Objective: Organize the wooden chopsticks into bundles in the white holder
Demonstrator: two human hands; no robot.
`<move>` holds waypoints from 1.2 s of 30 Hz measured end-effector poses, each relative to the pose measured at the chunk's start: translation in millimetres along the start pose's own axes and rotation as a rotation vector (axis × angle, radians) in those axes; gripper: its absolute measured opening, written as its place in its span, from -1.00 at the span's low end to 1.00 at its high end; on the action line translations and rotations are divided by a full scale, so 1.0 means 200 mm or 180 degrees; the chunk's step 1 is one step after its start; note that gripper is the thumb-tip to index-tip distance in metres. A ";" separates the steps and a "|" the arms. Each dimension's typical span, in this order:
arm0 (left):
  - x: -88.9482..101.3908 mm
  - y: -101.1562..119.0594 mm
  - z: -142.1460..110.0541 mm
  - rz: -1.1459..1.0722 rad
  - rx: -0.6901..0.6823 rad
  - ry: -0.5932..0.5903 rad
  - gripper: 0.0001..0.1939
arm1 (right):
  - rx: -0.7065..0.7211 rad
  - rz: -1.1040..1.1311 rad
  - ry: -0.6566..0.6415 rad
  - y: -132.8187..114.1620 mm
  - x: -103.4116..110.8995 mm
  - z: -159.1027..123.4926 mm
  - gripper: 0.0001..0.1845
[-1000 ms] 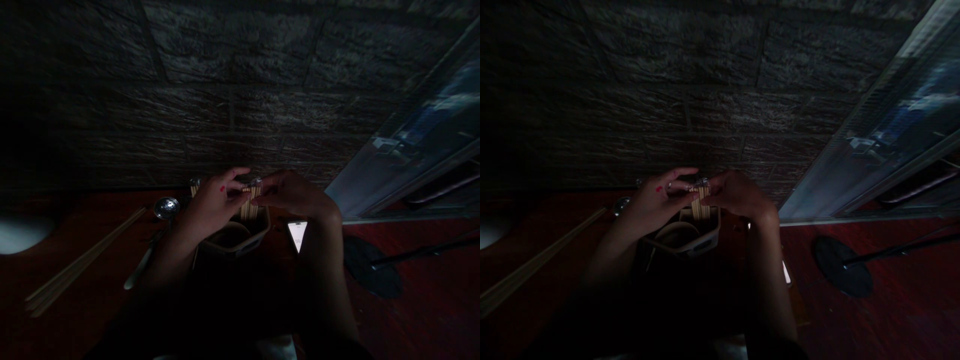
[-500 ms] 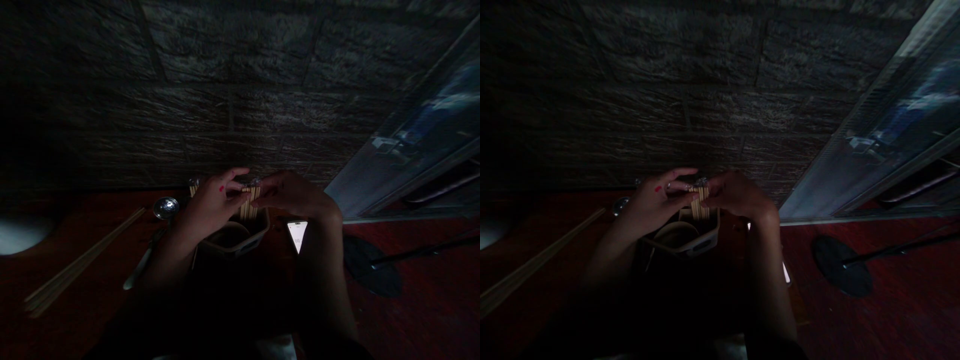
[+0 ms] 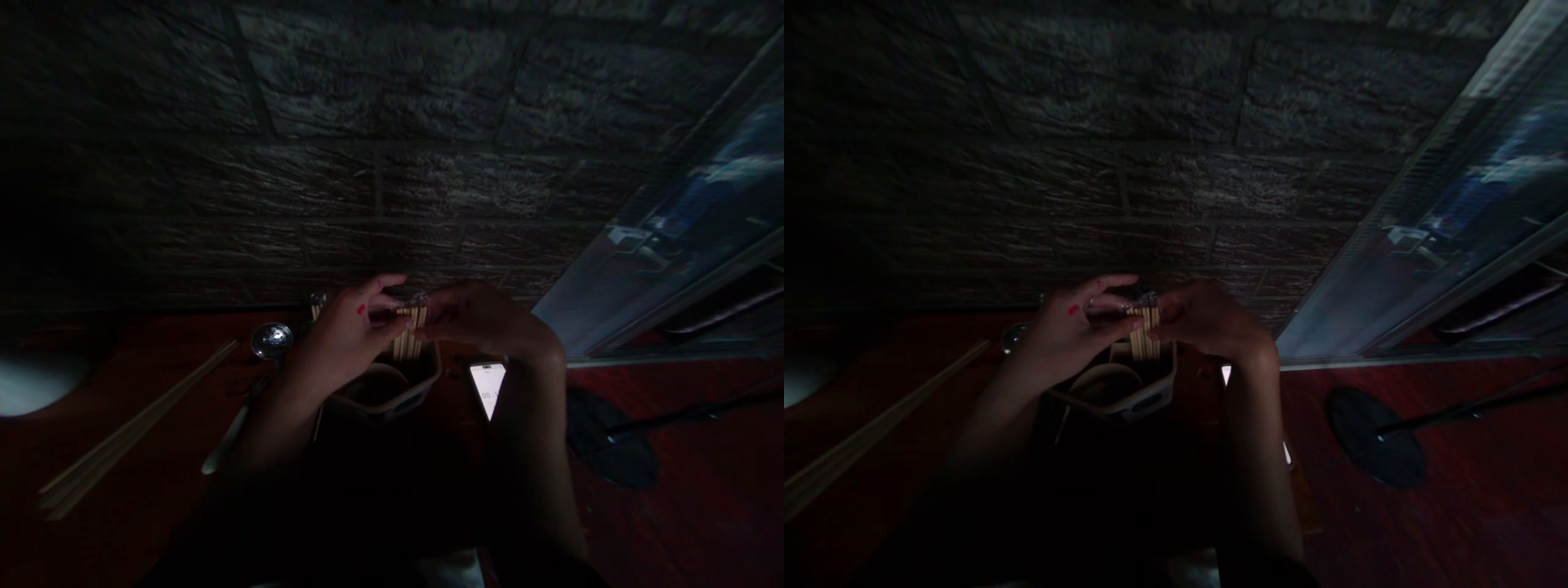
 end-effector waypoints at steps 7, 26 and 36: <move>-0.01 0.00 0.01 0.0114 -0.0111 0.0111 -0.52 | -0.0026 0.0038 0.0049 0.00 0.02 -0.01 -0.89; -0.02 0.01 0.01 0.0154 -0.0250 0.0113 -0.52 | 0.0124 -0.0145 0.0086 0.01 0.01 0.00 -0.87; -0.02 0.01 0.01 0.0110 -0.0286 0.0141 -0.50 | 0.0121 -0.0076 0.0031 0.00 0.00 0.00 -0.87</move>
Point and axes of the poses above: each hand's wrist, its own z-axis towards the middle knuckle, its own x-axis out of the back of the hand, y = z × x, the point moved 4 cm from there along z, towards the middle knuckle, and after that the axes turned 5 degrees about -x, right-handed, at the moved point
